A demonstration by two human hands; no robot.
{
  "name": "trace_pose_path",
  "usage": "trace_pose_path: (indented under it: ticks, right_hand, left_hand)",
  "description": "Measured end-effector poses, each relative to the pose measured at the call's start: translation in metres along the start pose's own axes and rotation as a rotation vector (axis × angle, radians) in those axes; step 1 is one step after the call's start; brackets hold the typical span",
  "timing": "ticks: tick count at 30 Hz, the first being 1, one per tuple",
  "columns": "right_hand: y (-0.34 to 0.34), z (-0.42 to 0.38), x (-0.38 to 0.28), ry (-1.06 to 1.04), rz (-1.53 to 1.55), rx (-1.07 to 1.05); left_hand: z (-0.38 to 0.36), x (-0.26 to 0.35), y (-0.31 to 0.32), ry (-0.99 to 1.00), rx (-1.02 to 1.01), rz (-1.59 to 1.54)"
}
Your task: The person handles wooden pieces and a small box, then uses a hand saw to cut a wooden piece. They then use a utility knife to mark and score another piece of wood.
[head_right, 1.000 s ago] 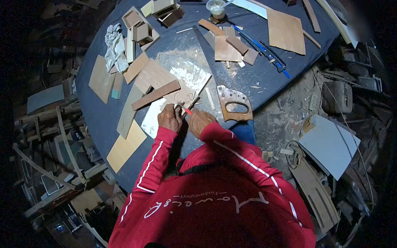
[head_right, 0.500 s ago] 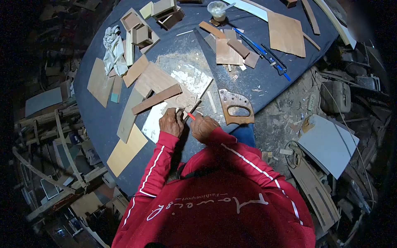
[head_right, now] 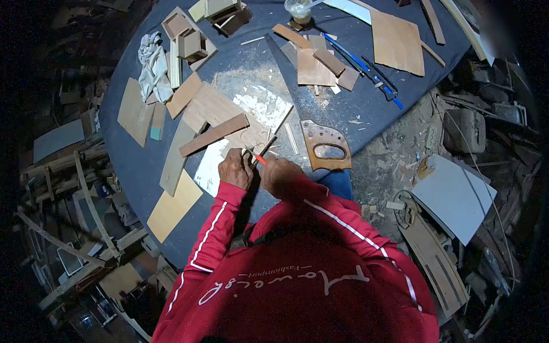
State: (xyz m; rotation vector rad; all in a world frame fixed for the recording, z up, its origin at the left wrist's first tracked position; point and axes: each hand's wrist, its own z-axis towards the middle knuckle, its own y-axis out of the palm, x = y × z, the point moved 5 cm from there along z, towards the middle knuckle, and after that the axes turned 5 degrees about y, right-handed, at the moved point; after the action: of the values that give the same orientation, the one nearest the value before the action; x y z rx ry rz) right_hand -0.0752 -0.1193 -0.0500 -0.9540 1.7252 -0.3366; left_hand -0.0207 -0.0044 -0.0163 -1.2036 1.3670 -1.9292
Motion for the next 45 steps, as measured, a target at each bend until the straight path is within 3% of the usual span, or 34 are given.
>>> trace_pose_path:
  ticks: [2, 8, 14, 18, 19, 21, 22, 24, 27, 30, 33, 34, 35, 37, 42, 45]
  right_hand:
    - [0.011, 0.004, 0.008, 0.129, -0.006, 0.006]
    - [-0.023, -0.008, -0.004, 0.095, 0.097, 0.059]
    - [-0.01, 0.004, 0.002, 0.19, 0.125, 0.136]
    - [-0.025, -0.017, -0.007, 0.027, 0.02, 0.218]
    - [0.002, -0.008, 0.007, 0.034, 0.019, 0.211]
    - [0.074, 0.018, 0.025, -0.179, -0.744, 0.422]
    - [0.053, 0.016, 0.013, -0.183, -0.741, 0.424]
    - [-0.004, 0.008, -0.005, -0.023, -0.202, 0.001]
    - [-0.008, 0.0, 0.001, 0.12, -0.019, 0.158]
    - [-0.008, -0.008, 0.004, 0.053, 0.018, 0.26]
    - [-0.004, 0.01, 0.003, 0.067, -0.003, 0.239]
    - [0.016, 0.02, 0.011, -0.094, -0.122, 0.228]
    - [0.012, 0.016, 0.01, -0.099, -0.13, 0.239]
    - [0.005, 0.005, 0.008, -0.005, -0.111, 0.327]
    - [-0.008, 0.008, 0.002, 0.098, 0.008, 0.259]
    - [-0.01, 0.007, 0.002, 0.01, -0.012, 0.298]
  left_hand:
    - [0.001, -0.002, 0.005, 0.013, 0.015, -0.007]
    - [0.003, -0.003, -0.001, 0.009, 0.012, 0.003]
    - [0.002, -0.003, 0.001, 0.03, 0.05, 0.011]
    - [0.001, -0.002, 0.001, 0.016, 0.06, 0.026]
    - [0.0, 0.0, 0.002, 0.012, 0.054, 0.019]
    - [0.001, 0.001, -0.002, 0.028, 0.081, -0.02]
    - [0.0, 0.0, 0.0, 0.019, 0.063, 0.014]
    - [0.001, -0.002, 0.001, 0.024, 0.06, 0.026]
    - [0.002, -0.005, 0.005, 0.023, 0.065, 0.05]
    - [0.0, -0.004, 0.008, 0.02, 0.067, 0.047]
    - [0.0, -0.003, 0.002, 0.026, 0.08, 0.068]
    - [0.0, -0.007, 0.005, 0.037, 0.07, 0.078]
    - [0.001, -0.007, 0.006, 0.047, 0.065, 0.087]
    - [0.002, -0.007, 0.004, 0.048, 0.1, 0.067]
    - [0.0, -0.008, 0.003, -0.019, 0.052, 0.038]
    - [0.006, -0.003, 0.002, 0.004, 0.089, 0.052]
